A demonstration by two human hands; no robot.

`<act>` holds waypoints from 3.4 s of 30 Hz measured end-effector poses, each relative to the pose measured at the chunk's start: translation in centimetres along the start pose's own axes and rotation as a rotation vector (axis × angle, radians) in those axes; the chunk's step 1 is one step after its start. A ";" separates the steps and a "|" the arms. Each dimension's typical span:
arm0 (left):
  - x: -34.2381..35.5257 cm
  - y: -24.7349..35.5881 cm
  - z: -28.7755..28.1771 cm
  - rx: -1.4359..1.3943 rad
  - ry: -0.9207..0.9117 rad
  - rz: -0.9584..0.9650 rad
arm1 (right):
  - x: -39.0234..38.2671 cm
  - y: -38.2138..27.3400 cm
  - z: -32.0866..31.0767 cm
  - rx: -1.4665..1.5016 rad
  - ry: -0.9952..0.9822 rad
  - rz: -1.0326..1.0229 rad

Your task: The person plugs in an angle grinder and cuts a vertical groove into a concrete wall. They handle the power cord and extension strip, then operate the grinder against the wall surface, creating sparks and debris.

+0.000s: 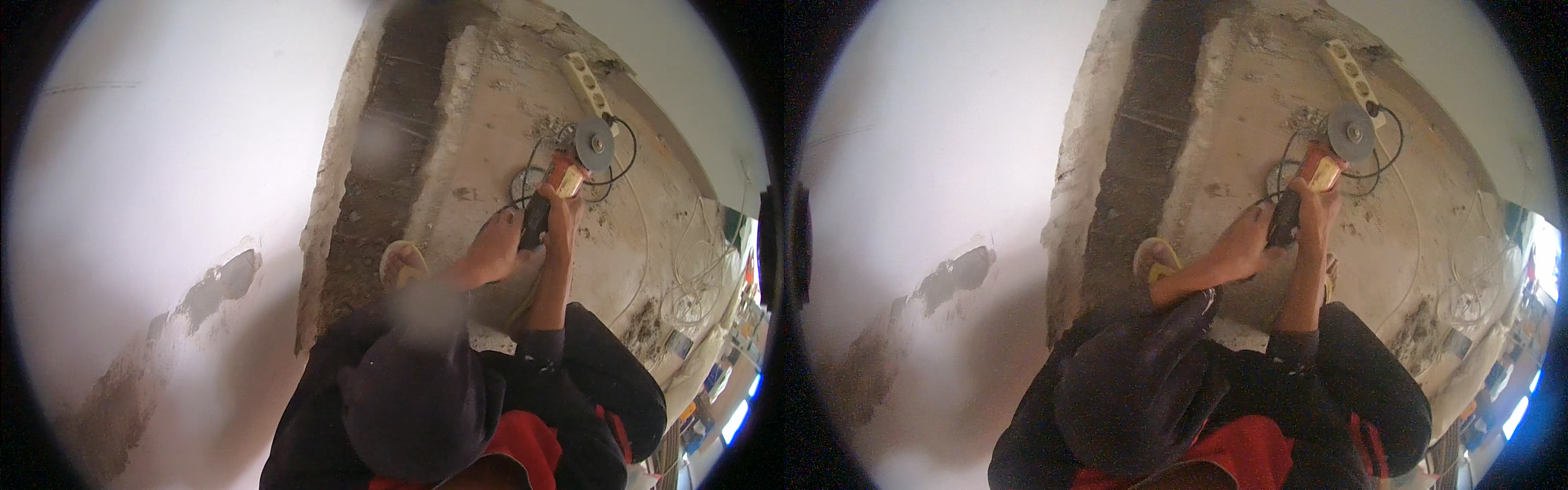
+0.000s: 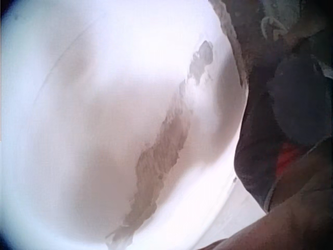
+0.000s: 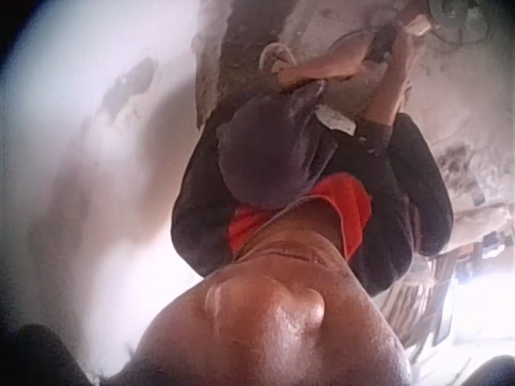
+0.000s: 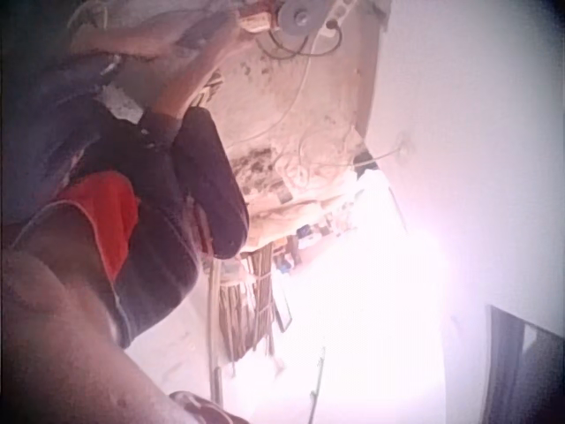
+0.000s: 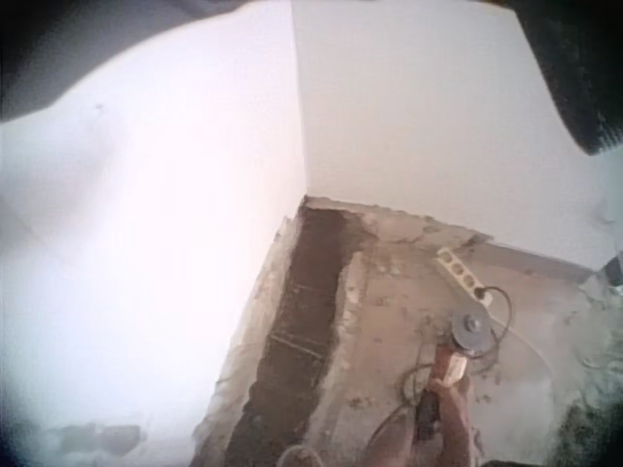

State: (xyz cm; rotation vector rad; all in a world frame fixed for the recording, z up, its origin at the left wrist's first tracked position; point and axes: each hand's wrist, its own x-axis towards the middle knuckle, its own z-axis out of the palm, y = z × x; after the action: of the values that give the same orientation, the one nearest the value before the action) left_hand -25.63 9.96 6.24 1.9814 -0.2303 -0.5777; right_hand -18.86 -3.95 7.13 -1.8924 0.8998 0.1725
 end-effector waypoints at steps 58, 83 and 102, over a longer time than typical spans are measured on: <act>1.4 -2.2 -6.4 0.340 -0.413 -0.100 | 8.2 6.0 -11.3 -0.521 -0.149 -0.250; 3.0 -4.6 -7.4 0.243 -0.508 -0.313 | 17.6 5.1 -15.3 -0.609 -0.348 -0.233; -9.5 24.6 -20.1 -0.269 -0.298 -0.793 | -4.6 -9.5 -36.8 0.115 0.558 -0.174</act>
State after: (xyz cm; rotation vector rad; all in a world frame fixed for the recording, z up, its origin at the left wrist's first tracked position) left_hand -21.91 18.15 38.13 1.6696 0.4609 -1.3340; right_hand -25.44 -29.93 34.47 -1.9277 1.0730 -0.5264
